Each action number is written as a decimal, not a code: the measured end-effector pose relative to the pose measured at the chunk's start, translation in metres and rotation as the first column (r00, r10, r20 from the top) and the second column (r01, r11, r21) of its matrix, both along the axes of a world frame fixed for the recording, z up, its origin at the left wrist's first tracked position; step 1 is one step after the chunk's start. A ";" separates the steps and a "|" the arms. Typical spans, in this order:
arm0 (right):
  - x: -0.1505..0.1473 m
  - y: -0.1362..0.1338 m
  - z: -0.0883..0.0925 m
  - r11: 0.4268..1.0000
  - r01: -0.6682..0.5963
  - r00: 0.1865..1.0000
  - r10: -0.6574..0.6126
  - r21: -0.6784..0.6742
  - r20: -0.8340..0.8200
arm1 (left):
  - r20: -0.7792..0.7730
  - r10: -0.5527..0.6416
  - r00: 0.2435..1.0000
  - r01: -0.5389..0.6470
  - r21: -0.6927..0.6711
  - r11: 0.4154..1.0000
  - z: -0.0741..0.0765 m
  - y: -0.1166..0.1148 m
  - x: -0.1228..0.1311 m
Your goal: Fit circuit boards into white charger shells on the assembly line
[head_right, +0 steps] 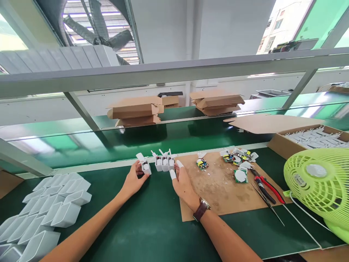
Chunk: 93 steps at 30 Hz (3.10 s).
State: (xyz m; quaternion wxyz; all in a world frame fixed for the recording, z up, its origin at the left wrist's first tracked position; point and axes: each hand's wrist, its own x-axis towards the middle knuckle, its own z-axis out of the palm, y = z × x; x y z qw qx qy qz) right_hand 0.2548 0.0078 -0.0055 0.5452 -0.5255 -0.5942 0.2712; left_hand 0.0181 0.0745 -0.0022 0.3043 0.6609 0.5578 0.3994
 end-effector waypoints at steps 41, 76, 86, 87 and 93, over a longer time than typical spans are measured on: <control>0.113 -0.008 0.055 0.898 0.424 0.676 -0.229 -0.116 0.700 | -0.439 -0.155 0.885 0.419 0.607 0.675 -0.001 -0.057 -0.026; 0.020 -0.038 0.035 0.863 -0.405 0.481 0.483 -0.303 0.732 | -0.217 -0.373 0.902 0.400 0.096 0.911 0.001 -0.076 -0.044; 0.017 -0.038 0.038 0.909 -0.375 0.524 0.370 -0.182 0.767 | -0.128 -0.258 0.958 0.274 0.132 0.953 -0.001 -0.073 -0.041; 0.018 -0.038 0.038 0.909 -0.370 0.527 0.374 -0.190 0.763 | -0.139 -0.214 0.967 0.232 0.127 0.964 -0.003 -0.072 -0.041; 0.013 -0.036 0.042 0.931 -0.337 0.609 0.331 -0.143 0.721 | -0.137 -0.433 0.891 0.432 -0.045 0.901 0.004 -0.076 -0.045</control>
